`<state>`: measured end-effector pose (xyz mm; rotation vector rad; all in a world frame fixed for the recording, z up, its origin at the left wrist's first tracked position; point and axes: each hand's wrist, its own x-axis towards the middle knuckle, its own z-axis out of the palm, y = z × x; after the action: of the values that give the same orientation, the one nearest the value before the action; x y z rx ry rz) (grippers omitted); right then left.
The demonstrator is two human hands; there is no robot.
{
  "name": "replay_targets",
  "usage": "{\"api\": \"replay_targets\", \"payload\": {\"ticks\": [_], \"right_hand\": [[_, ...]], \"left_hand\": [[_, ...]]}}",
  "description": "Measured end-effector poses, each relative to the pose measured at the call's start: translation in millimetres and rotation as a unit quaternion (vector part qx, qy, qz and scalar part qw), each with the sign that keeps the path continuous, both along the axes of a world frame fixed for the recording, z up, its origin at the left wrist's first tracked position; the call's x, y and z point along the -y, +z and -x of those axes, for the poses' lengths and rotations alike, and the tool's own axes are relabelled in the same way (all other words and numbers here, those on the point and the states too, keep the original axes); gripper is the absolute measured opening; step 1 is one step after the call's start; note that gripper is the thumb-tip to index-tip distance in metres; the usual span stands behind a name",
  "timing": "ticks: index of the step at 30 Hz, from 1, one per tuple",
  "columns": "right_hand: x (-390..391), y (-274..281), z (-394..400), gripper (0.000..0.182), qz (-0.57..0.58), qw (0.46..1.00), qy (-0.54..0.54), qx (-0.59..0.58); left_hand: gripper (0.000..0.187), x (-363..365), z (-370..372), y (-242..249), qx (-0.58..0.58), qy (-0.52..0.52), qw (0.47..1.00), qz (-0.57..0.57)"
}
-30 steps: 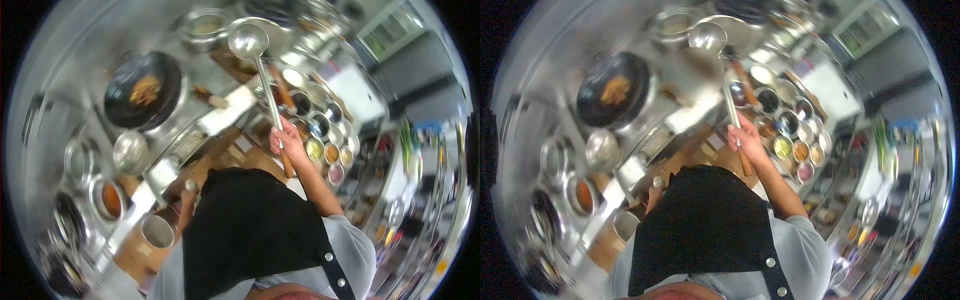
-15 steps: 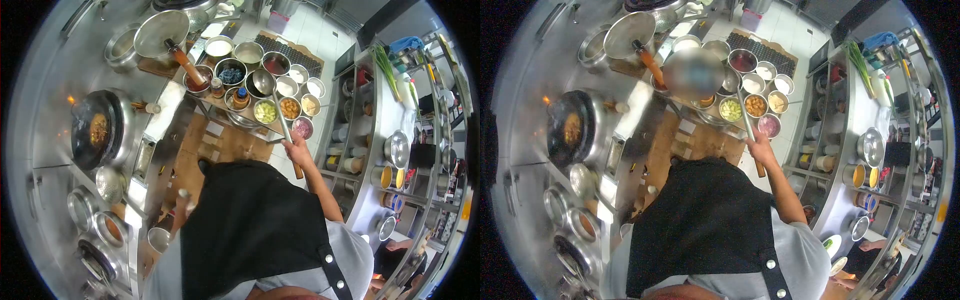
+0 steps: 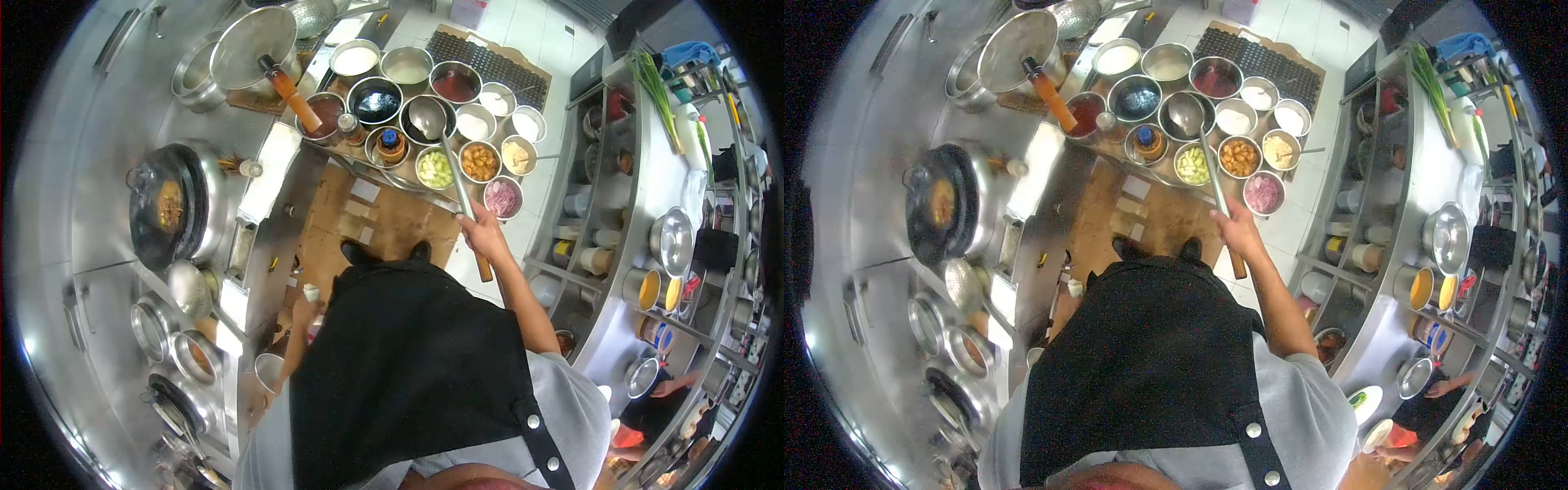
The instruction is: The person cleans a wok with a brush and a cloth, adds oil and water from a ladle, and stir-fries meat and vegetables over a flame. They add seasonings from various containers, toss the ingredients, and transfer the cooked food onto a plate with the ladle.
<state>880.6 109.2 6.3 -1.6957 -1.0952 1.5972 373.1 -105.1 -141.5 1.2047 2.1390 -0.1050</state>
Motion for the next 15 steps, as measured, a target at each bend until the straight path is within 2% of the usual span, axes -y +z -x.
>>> {"api": "replay_targets", "payload": {"ticks": [2,5,8,11,15], "right_hand": [[-1.0,7.1,1.2,0.050,0.015,0.999,-0.014,-0.033],[-2.0,8.2,5.2,0.045,0.042,0.996,-0.036,-0.076],[-5.4,-2.0,4.9,0.040,0.064,0.990,-0.041,-0.117],[-8.9,4.8,10.3,0.035,0.082,0.977,-0.064,-0.185],[-4.9,38.1,27.1,0.027,0.071,0.962,-0.100,-0.243]], "left_hand": [[0.047,41.3,34.6,-71.5,-0.010,-0.111,0.994,0.013],[0.048,44.6,30.0,-64.2,0.003,-0.010,1.000,0.007],[0.047,28.0,23.9,-54.1,0.004,0.015,1.000,-0.007],[0.046,5.9,12.0,-25.4,-0.042,0.098,0.994,-0.032],[0.051,-21.3,30.1,-7.3,0.051,0.090,0.993,-0.055]]}}
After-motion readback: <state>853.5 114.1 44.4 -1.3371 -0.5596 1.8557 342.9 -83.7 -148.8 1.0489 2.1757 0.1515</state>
